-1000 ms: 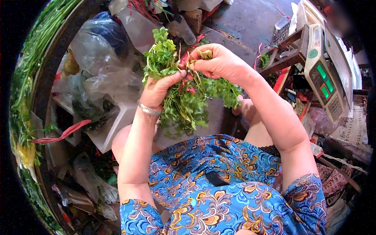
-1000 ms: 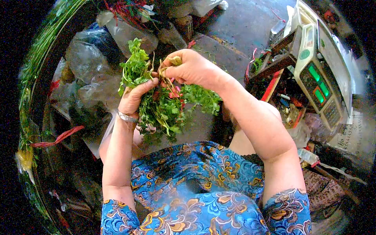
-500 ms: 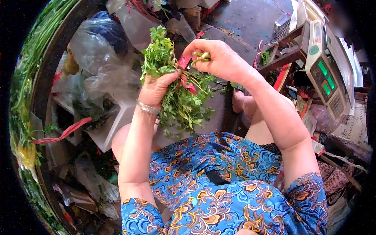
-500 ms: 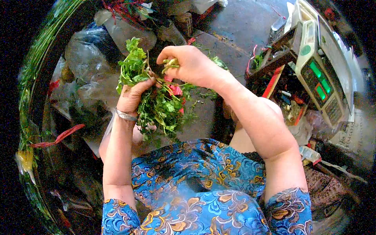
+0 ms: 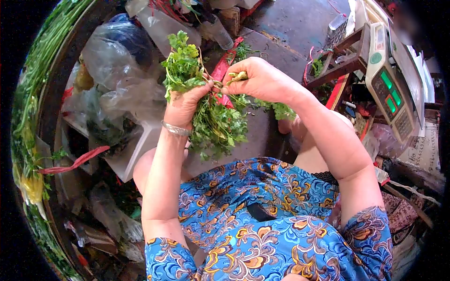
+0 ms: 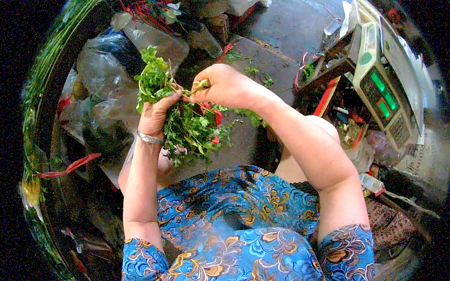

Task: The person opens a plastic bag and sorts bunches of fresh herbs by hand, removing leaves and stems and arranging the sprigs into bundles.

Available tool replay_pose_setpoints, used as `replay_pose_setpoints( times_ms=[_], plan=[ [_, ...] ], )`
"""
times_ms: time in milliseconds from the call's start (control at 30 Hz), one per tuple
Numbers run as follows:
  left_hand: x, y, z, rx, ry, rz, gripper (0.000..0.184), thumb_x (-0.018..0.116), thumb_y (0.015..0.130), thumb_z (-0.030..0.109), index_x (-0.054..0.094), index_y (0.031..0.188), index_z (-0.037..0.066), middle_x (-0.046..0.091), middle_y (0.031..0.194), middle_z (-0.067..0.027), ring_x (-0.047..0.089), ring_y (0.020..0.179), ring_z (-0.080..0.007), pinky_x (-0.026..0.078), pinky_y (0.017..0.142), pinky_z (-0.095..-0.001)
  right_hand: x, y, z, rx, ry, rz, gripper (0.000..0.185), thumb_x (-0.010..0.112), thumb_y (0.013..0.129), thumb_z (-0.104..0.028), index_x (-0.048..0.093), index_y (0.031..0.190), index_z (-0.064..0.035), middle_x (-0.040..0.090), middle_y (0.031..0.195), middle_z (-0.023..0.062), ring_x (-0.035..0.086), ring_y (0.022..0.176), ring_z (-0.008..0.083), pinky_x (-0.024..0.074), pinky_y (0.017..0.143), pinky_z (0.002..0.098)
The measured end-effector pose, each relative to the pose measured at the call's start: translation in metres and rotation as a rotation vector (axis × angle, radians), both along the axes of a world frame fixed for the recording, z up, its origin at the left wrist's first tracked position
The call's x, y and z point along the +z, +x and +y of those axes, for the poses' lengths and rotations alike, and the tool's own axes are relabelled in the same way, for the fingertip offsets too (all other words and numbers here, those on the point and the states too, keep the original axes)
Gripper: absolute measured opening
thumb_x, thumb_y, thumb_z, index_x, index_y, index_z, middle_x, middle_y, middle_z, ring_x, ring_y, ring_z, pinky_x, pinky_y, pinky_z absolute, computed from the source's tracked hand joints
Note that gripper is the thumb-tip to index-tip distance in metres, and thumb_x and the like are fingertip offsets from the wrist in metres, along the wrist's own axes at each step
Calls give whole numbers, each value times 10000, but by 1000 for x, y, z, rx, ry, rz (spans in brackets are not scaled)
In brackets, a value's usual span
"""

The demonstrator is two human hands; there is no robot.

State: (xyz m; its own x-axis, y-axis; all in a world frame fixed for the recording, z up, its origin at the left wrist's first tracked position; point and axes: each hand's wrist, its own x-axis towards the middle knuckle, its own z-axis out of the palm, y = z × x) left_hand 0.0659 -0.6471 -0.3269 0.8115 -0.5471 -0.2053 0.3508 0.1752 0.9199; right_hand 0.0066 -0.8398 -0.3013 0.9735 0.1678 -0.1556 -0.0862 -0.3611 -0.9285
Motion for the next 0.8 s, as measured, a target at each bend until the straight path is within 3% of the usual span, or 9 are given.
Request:
replay_pose_setpoints(
  times_ms=[167, 233, 333, 700, 800],
  plan=[
    [9, -3, -1, 14, 40, 20, 174, 684, 797, 56, 614, 955, 63, 653, 836, -29, 629, 726, -130, 499, 659, -255, 0, 1, 2, -24, 3, 23, 162, 684, 841, -163, 639, 857, -8, 603, 683, -8, 507, 677, 52, 440, 630, 253],
    [8, -2, 0, -6, 32, 8, 172, 684, 797, 60, 613, 954, 63, 654, 836, -30, 628, 724, -128, 496, 656, -254, -9, 3, 2, -24, 152, 25, 141, 650, 863, -154, 632, 860, -14, 588, 674, -21, 502, 665, 45, 430, 605, 237],
    [7, -2, 2, -24, 35, 8, 166, 683, 799, 70, 611, 949, 65, 658, 832, -33, 624, 718, -124, 490, 646, -249, -5, 3, 2, -80, 55, 5, 112, 615, 876, -133, 636, 873, -23, 579, 674, -33, 498, 658, 41, 424, 587, 227],
    [14, -3, 2, -50, 69, 4, 152, 677, 808, 93, 612, 943, 67, 662, 793, -31, 618, 702, -113, 472, 616, -236, -6, 4, 0, -103, 119, -46, 51, 582, 826, -65, 621, 841, -35, 517, 659, -68, 429, 589, 16, 361, 518, 203],
    [17, -3, 1, -69, 63, 62, 140, 652, 807, 9, 609, 940, 24, 658, 783, -55, 640, 693, -136, 527, 633, -259, -4, 3, 1, -106, 162, -44, 52, 585, 831, -75, 622, 840, -39, 518, 660, -69, 433, 584, 19, 366, 514, 205]
  ],
)
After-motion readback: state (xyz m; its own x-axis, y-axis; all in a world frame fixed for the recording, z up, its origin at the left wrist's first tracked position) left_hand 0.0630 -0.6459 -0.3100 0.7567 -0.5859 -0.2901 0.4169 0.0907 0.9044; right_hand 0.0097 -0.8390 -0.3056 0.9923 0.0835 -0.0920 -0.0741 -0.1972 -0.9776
